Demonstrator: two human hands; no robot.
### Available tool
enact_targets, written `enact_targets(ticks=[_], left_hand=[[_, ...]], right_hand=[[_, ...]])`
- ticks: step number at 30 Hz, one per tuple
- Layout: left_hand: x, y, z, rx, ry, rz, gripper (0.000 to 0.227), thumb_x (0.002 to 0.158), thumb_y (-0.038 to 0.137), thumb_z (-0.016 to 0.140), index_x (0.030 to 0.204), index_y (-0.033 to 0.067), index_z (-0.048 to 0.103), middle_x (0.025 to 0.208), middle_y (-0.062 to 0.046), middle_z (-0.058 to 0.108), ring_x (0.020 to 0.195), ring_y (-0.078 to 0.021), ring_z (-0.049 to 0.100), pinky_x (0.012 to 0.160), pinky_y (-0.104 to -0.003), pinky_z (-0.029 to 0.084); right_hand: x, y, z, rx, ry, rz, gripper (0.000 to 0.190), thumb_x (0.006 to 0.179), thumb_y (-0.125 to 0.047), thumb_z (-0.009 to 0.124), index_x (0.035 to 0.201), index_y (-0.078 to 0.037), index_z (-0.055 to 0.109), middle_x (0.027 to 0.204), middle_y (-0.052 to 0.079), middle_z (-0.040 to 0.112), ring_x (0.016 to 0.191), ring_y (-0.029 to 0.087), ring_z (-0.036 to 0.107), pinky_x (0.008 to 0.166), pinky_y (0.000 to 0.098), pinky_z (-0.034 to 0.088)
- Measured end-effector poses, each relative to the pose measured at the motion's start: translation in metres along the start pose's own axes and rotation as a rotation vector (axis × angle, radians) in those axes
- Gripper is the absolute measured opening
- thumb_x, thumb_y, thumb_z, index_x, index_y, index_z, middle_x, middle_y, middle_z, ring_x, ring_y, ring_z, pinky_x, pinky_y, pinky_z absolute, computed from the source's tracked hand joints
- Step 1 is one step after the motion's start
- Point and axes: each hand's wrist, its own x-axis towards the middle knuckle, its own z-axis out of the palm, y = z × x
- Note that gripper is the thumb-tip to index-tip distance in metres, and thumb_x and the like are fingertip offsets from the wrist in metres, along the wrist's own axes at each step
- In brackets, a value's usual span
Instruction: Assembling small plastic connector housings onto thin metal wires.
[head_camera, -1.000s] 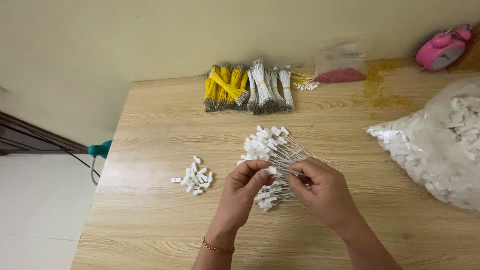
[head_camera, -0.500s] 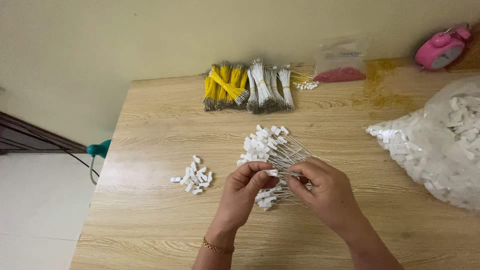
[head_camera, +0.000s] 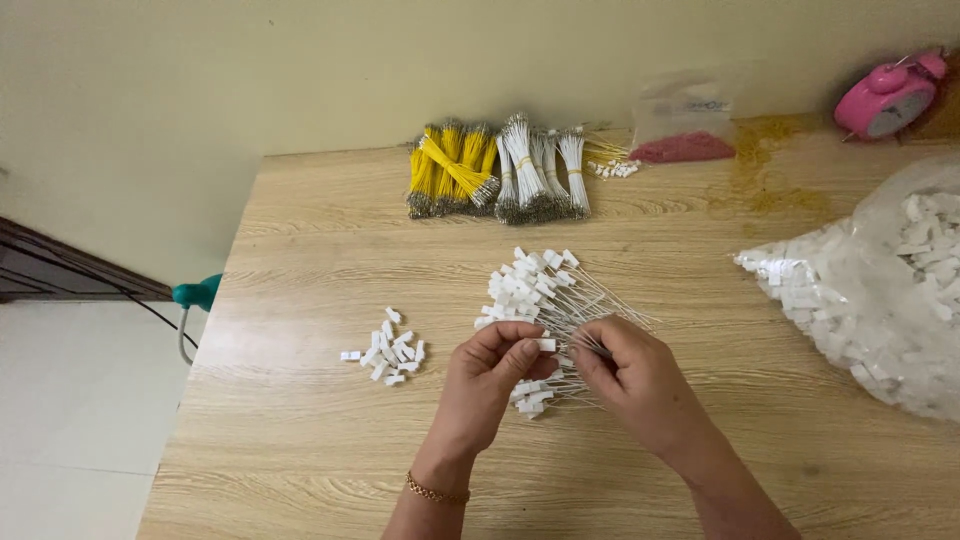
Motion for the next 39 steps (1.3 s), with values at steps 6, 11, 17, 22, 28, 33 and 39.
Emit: enact_targets(ticks=[6,11,17,22,28,33,39], left_hand=[[0.007,-0.013,-0.006,-0.036,0.017,-0.001,0.015,0.1,0.009,0.064,0.111,0.0003,0.068,0.094,-0.009,0.075,0.084,-0.0169,0.074,0.079,-0.031,0.062],[0.005,-0.011,-0.004,-0.046,0.036,-0.022,0.013,0.099,0.009,0.065,0.108,-0.0001,0.068,0.094,-0.008,0.075,0.084,-0.0171,0.074,0.079,-0.033,0.064],[0.012,-0.018,-0.006,-0.075,0.075,-0.02,0.012,0.099,0.01,0.065,0.107,0.0015,0.068,0.093,-0.008,0.074,0.082,-0.0162,0.073,0.077,-0.032,0.063],[0.031,0.011,-0.029,0.206,0.045,0.056,0.016,0.102,0.011,0.066,0.112,-0.0013,0.07,0.095,-0.009,0.073,0.085,-0.0137,0.071,0.077,-0.028,0.059],[0.057,0.025,-0.115,1.689,0.723,-0.073,0.056,0.087,0.049,0.074,0.127,0.011,0.065,0.112,-0.016,0.069,0.094,-0.0282,0.067,0.082,-0.046,0.053],[0.058,0.013,-0.141,1.757,0.771,0.041,0.017,0.094,0.026,0.069,0.102,0.0123,0.075,0.105,-0.01,0.073,0.099,-0.0315,0.066,0.091,-0.05,0.047],[0.059,0.003,-0.15,1.778,0.691,0.25,0.027,0.081,0.013,0.07,0.107,0.0176,0.077,0.102,-0.008,0.074,0.096,-0.0282,0.068,0.101,-0.048,0.044]], right_hand=[[0.001,0.009,0.014,-0.037,0.069,-0.094,0.015,0.088,-0.012,0.07,0.1,-0.004,0.066,0.085,0.006,0.068,0.074,0.017,0.067,0.064,0.0322,0.054],[0.003,0.008,0.019,-0.037,0.038,0.0,0.014,0.089,-0.016,0.07,0.098,-0.005,0.065,0.084,0.007,0.069,0.07,0.018,0.069,0.062,0.0334,0.054],[0.006,0.019,0.023,-0.059,0.034,0.002,0.016,0.09,-0.018,0.07,0.098,-0.004,0.065,0.082,0.009,0.068,0.069,0.022,0.068,0.064,0.0363,0.054],[0.016,0.036,0.033,-0.083,0.017,-0.053,0.018,0.094,-0.02,0.067,0.1,-0.003,0.069,0.084,0.009,0.069,0.077,0.022,0.068,0.068,0.0377,0.054],[0.021,0.063,0.029,-0.227,0.002,-0.028,0.024,0.096,-0.022,0.062,0.111,-0.008,0.074,0.111,0.007,0.073,0.097,0.022,0.071,0.082,0.0355,0.057],[0.018,0.041,0.015,-0.164,0.091,-0.121,0.025,0.098,-0.021,0.062,0.116,-0.007,0.073,0.125,0.007,0.071,0.111,0.023,0.07,0.09,0.0344,0.056],[0.014,0.051,0.008,0.259,-0.017,0.17,0.033,0.096,-0.022,0.061,0.124,-0.007,0.071,0.109,0.005,0.078,0.097,0.015,0.075,0.083,0.0305,0.062]])
